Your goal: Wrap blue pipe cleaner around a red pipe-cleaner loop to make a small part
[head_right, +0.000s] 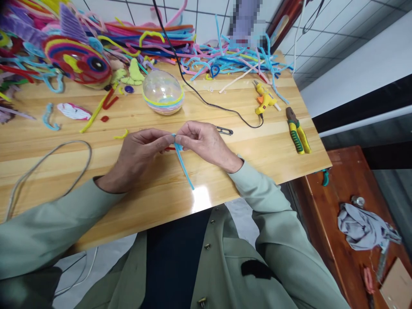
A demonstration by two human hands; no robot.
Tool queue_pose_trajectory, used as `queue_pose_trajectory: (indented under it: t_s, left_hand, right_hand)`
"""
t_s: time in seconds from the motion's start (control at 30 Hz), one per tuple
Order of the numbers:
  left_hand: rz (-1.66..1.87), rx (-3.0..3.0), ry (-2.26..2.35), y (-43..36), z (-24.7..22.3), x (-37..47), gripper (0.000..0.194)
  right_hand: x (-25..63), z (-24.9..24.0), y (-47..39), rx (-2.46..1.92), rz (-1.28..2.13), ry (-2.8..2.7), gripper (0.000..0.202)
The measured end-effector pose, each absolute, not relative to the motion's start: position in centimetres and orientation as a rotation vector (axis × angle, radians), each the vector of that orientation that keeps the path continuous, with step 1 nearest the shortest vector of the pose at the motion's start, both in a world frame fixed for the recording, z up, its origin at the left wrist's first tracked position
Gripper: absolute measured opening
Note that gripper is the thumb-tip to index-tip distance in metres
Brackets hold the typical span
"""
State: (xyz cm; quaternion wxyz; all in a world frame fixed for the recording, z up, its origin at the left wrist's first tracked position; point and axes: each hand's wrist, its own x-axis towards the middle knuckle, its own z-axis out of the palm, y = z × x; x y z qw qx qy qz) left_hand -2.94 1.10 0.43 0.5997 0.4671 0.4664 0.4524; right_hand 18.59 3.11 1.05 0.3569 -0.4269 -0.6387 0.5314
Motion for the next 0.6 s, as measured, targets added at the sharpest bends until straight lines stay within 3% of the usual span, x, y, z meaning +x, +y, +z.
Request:
queue_pose_trajectory:
  t_s: [0.3,0.6]
  left_hand:
    - [1.039,1.045,1.098,1.25,0.33,-2.82,0.028]
    - [1.029,1.089,1.070,1.43,0.07,-3.09,0.034]
  right_hand:
    - [18.21,1.17,3.17,-1.106,1.470,-1.554,0.054]
    - [18.34,1.24,3.23,-1.094,1.506,-1.560,0.054]
